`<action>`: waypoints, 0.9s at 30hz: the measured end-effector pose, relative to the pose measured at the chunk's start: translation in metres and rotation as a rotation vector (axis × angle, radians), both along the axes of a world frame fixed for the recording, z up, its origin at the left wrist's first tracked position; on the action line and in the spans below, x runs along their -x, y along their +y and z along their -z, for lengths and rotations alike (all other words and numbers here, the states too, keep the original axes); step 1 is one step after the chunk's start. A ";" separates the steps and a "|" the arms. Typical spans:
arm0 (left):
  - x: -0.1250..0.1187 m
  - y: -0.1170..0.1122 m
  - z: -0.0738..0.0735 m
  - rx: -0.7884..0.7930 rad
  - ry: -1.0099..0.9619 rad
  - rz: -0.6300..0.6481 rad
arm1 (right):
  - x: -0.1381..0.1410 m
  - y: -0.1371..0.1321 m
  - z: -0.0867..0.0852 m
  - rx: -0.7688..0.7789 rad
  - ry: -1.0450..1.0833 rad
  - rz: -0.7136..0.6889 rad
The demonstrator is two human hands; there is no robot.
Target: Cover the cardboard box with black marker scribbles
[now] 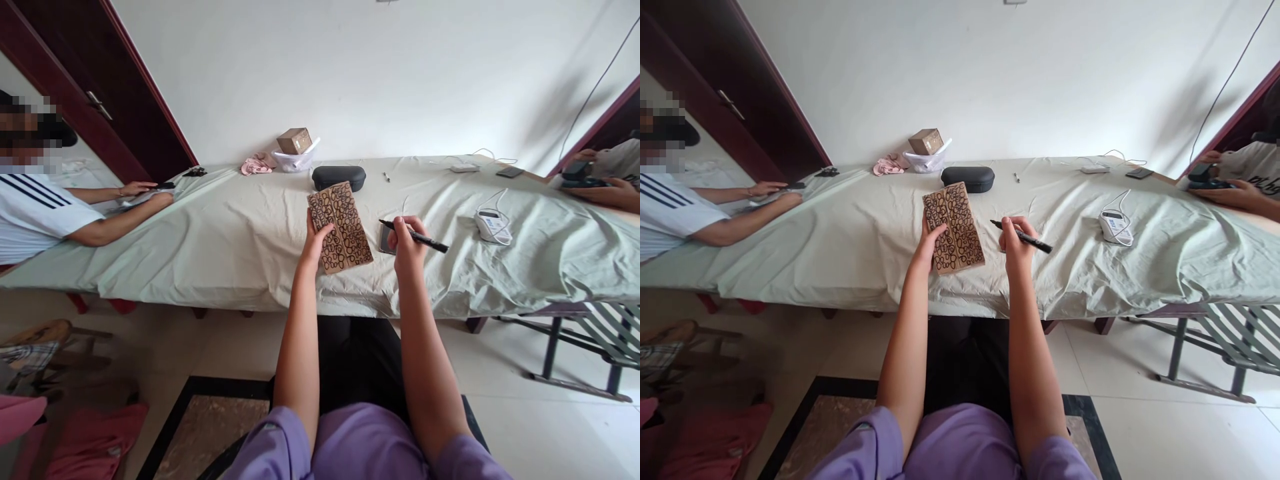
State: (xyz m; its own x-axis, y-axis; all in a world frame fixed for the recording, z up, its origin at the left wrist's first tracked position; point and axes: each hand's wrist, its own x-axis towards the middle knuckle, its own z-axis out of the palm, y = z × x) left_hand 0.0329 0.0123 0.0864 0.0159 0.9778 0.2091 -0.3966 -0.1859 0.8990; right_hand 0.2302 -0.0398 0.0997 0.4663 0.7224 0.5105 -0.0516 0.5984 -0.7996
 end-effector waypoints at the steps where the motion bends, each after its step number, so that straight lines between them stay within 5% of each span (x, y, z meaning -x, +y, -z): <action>1: 0.005 0.001 0.002 -0.012 -0.037 0.000 | -0.005 0.003 0.002 0.020 0.007 0.003; 7: 0.031 0.005 0.016 0.274 -0.056 -0.061 | -0.028 0.010 0.021 0.198 0.033 -0.092; 12: 0.032 0.005 0.018 0.282 0.029 -0.027 | -0.006 0.011 0.037 0.434 -0.109 -0.261; 21: 0.063 -0.013 -0.005 0.320 0.373 -0.182 | 0.050 0.015 0.038 0.200 -0.235 -0.394; 27: 0.084 -0.018 -0.002 0.405 0.458 -0.241 | 0.059 0.014 0.038 0.171 -0.213 -0.528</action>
State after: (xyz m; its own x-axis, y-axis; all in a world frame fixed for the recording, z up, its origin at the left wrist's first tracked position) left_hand -0.0512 -0.0056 0.0880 -0.2131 0.9651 -0.1520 0.0536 0.1669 0.9845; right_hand 0.1715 -0.0263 0.0620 -0.0785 0.9092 0.4089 -0.1350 0.3967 -0.9079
